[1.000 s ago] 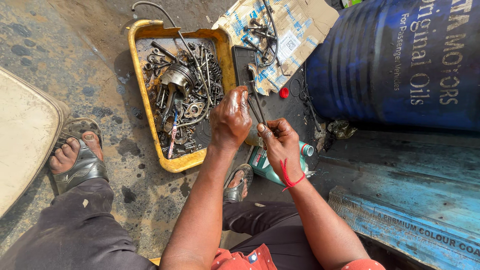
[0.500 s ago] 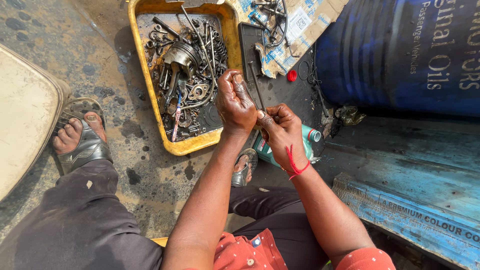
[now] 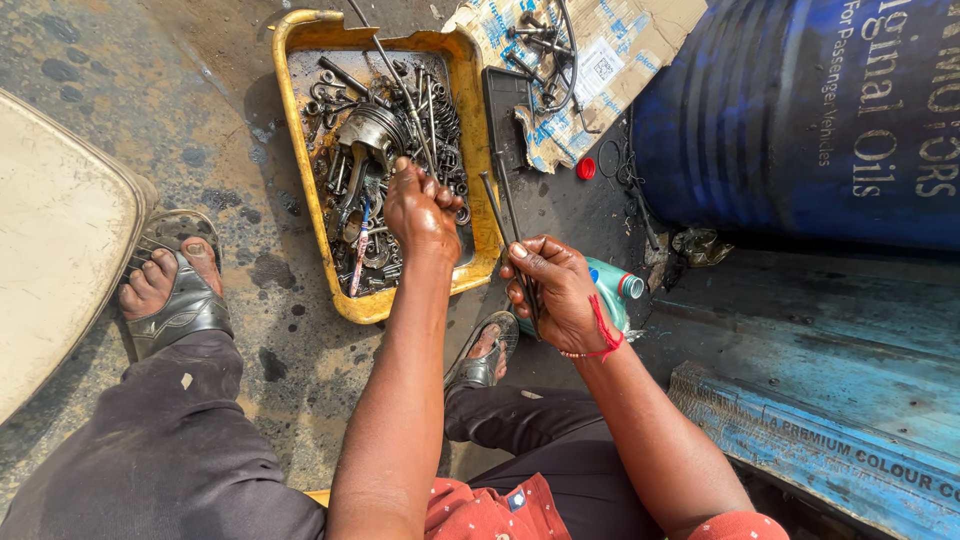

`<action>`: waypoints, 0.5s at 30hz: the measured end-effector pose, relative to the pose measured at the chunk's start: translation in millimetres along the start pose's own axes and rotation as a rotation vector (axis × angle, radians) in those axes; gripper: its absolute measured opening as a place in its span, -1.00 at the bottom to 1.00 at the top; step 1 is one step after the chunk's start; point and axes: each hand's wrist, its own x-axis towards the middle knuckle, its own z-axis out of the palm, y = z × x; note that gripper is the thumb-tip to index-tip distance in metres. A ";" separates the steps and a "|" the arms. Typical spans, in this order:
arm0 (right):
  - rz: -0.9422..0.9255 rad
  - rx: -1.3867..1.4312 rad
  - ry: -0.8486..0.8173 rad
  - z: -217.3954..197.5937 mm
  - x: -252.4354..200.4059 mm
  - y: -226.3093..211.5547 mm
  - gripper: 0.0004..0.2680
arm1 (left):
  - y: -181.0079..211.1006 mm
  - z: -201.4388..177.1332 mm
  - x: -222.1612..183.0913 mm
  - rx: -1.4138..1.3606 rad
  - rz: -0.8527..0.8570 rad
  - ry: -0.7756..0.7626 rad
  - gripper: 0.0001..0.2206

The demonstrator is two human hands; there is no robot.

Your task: The person cleans various metal engine components by scrubbing them with a brush, pouring liquid from a plastic bottle over them, and picking through a yellow container filled with nuts, bolts, and gears.

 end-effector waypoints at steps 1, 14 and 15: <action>0.007 0.001 0.005 -0.5 2.7 0.9 -0.91 | 1.6 -1.0 -1.7 -0.040 -0.060 0.046 -0.71; -0.131 -0.737 0.055 -55.3 54.1 4.1 -0.69 | -22.6 11.4 -23.1 0.297 -0.365 -0.187 -0.77; -0.217 -0.877 0.181 -74.2 61.5 0.6 -0.67 | -20.5 5.1 -14.6 0.315 -0.296 -0.102 -0.84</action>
